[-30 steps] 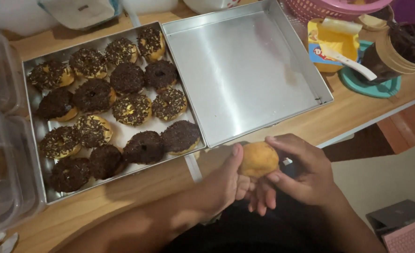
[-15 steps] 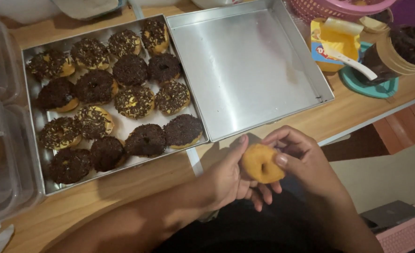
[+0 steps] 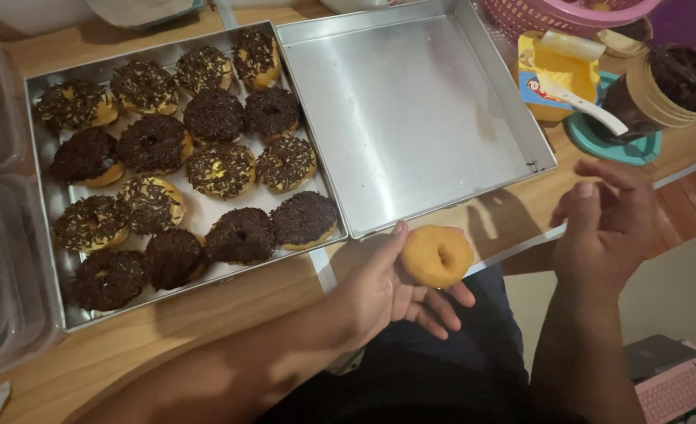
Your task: Applying yellow spread to plain donuts and dipping them in chocolate shavings to prepare decorated donuts.
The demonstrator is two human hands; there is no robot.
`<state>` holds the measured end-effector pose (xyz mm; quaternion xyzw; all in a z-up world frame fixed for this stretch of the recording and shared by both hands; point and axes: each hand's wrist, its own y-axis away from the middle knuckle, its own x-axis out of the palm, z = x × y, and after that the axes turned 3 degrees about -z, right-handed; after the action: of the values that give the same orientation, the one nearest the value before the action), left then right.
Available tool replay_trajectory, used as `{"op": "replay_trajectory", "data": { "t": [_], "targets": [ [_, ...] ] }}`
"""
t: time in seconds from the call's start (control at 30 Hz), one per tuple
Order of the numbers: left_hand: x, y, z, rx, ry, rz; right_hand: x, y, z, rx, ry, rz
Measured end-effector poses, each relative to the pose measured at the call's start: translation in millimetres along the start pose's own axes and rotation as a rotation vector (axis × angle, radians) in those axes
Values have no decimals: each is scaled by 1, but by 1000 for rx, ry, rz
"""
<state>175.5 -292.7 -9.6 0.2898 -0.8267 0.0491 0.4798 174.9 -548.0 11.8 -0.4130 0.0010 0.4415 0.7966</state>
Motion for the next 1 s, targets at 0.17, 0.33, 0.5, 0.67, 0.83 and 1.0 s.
{"op": "replay_trajectory", "data": {
  "t": [0.17, 0.33, 0.5, 0.67, 0.83, 1.0],
  "targets": [
    [-1, -4, 0, 15, -44, -14, -13, -6, -20, -72, 143, -97],
    [-4, -7, 3, 20, -124, -36, -32, -25, -34, -289, 412, -64],
    [5, -2, -2, 41, -147, -74, -50, -41, -59, -394, 706, -53],
    [8, 1, -8, 30, -150, -87, -39, -57, -53, 43, 830, 106],
    [9, 1, -7, 32, -141, -87, -17, -68, -61, 58, 714, 134],
    [12, 3, -11, 16, -167, -91, -13, -77, -91, -255, 628, 156]
  ]
}}
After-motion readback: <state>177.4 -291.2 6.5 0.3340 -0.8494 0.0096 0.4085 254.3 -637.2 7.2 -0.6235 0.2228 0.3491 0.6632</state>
